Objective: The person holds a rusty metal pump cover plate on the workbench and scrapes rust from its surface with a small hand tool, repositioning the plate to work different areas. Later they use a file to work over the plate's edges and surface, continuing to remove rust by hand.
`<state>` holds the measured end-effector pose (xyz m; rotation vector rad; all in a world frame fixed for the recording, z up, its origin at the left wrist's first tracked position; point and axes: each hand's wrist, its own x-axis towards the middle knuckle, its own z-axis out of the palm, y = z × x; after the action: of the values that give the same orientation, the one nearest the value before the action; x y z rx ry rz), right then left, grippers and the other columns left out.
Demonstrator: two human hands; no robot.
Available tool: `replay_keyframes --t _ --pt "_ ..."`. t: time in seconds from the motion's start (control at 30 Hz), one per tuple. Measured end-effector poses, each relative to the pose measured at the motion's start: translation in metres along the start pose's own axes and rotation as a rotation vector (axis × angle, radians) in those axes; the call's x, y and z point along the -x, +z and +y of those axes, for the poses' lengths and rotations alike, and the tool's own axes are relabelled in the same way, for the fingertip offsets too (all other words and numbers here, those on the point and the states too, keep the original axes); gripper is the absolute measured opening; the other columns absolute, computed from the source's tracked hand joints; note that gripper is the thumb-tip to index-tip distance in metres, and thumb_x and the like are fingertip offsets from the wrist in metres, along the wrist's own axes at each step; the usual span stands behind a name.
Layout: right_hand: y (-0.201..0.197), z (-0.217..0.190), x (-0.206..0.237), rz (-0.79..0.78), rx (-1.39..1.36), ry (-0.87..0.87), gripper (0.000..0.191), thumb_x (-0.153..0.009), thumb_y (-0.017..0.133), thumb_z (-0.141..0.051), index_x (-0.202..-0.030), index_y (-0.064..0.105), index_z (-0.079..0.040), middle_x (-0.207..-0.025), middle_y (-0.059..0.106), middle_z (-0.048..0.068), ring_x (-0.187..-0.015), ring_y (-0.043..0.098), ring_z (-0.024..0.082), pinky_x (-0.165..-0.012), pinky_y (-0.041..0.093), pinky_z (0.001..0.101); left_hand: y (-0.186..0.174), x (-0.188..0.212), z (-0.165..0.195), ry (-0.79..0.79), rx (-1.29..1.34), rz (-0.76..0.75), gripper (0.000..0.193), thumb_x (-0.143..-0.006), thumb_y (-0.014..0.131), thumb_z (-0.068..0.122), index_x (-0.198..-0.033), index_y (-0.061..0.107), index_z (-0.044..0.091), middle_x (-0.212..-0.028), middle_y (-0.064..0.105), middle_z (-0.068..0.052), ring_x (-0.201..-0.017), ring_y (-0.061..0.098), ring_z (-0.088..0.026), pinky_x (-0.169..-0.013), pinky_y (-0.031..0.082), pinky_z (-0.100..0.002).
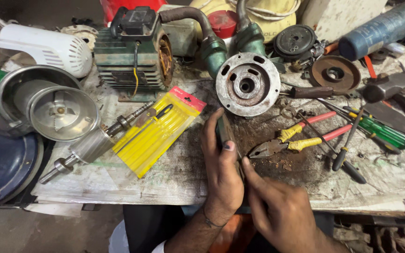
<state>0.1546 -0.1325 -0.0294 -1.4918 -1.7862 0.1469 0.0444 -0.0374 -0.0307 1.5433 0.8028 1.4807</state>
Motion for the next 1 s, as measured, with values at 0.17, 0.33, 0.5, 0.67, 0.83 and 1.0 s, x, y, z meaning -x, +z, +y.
replay_keyframes --t 0.17,0.33,0.5,0.67,0.83,1.0 --pt "0.0036 0.0021 0.0014 -0.007 0.008 -0.026 0.059 -0.075 0.070 0.003 -0.134 0.063 0.001 -0.079 0.076 0.017 -0.066 0.077 0.029 -0.062 0.061 0.0389 -0.0010 -0.0002 -0.0005 -0.024 0.069 -0.005 0.063 -0.105 0.038 0.039 -0.155 0.038 -0.001 -0.152 0.043 -0.022 -0.146 0.042 -0.035 -0.124 0.028 -0.048" --pt "0.0050 0.0025 0.0019 0.020 0.006 0.028 0.058 -0.076 0.070 0.004 -0.133 0.065 -0.001 -0.077 0.075 0.017 -0.065 0.076 0.030 -0.059 0.060 0.0390 0.0012 0.0015 0.0001 0.032 0.019 -0.011 0.062 -0.107 0.037 0.039 -0.155 0.039 -0.001 -0.152 0.043 -0.022 -0.145 0.043 -0.035 -0.126 0.029 -0.048" --pt "0.0055 0.0036 0.0021 0.019 -0.031 0.008 0.058 -0.077 0.070 0.003 -0.134 0.065 -0.001 -0.078 0.076 0.016 -0.065 0.078 0.026 -0.060 0.061 0.0374 -0.0001 0.0003 -0.0016 -0.020 0.062 -0.003 0.063 -0.105 0.038 0.038 -0.154 0.039 -0.001 -0.151 0.043 -0.022 -0.145 0.042 -0.035 -0.123 0.029 -0.048" --pt "0.0062 0.0054 0.0026 0.033 -0.023 -0.002 0.060 -0.075 0.070 0.005 -0.134 0.064 -0.001 -0.080 0.076 0.017 -0.066 0.077 0.029 -0.061 0.060 0.0375 0.0016 0.0018 -0.0012 0.037 -0.011 -0.011 0.062 -0.106 0.038 0.037 -0.154 0.040 -0.001 -0.152 0.042 -0.022 -0.144 0.043 -0.035 -0.125 0.029 -0.048" --pt "0.0061 0.0049 0.0039 -0.007 -0.040 0.025 0.061 -0.075 0.070 0.004 -0.135 0.065 -0.002 -0.076 0.076 0.016 -0.064 0.078 0.028 -0.061 0.061 0.0369 0.0015 0.0001 -0.0018 -0.026 0.156 0.016 0.062 -0.104 0.038 0.034 -0.154 0.037 -0.002 -0.154 0.041 -0.022 -0.147 0.039 -0.035 -0.124 0.028 -0.048" --pt "0.0008 0.0013 0.0050 0.052 -0.044 -0.019 0.059 -0.077 0.068 0.003 -0.136 0.062 -0.002 -0.085 0.076 0.020 -0.074 0.080 0.030 -0.066 0.061 0.0363 0.0027 0.0054 -0.0006 0.055 -0.043 -0.012 0.063 -0.106 0.037 0.037 -0.156 0.039 -0.001 -0.154 0.042 -0.021 -0.146 0.042 -0.033 -0.127 0.029 -0.047"
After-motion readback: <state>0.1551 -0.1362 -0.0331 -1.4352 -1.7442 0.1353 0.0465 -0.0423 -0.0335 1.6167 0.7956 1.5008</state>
